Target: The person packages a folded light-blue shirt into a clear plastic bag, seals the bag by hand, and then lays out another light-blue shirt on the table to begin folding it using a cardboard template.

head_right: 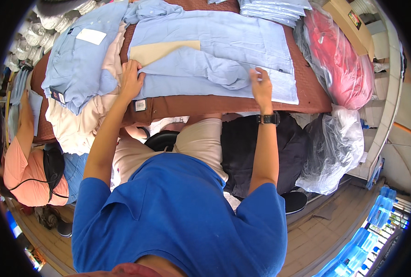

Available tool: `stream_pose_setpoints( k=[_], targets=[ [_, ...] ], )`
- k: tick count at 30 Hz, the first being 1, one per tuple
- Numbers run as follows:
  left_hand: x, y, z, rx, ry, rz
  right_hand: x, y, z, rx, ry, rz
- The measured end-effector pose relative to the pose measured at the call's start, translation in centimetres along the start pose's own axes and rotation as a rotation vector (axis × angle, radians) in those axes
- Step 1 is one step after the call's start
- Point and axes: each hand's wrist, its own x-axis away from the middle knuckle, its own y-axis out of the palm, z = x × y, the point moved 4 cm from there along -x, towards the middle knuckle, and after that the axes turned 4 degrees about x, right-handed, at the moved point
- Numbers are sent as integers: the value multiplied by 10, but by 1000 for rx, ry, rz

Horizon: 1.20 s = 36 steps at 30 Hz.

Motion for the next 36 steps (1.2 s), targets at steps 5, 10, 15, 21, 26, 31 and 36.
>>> stream_pose_setpoints(
  k=[5,10,15,21,26,31,36],
  targets=[
    [-4,2,5,2,-27,-19,-15,4,4,156,-179,90],
    [-2,-2,8,-10,-17,37,3,42,-83,400,-555,275],
    [-5,-3,5,34,10,-81,31,124,-155,275,-884,-8],
    [-11,-1,-33,112,35,-206,23,157,-134,273,-829,-190],
    [-32,1,33,-129,-314,-267,24,157,-125,299,-803,-162],
    [-27,8,33,-292,-149,-201,-11,153,-147,294,-698,-238],
    [-15,20,9,-233,20,26,-128,195,-200,139,-858,-111]
  ],
)
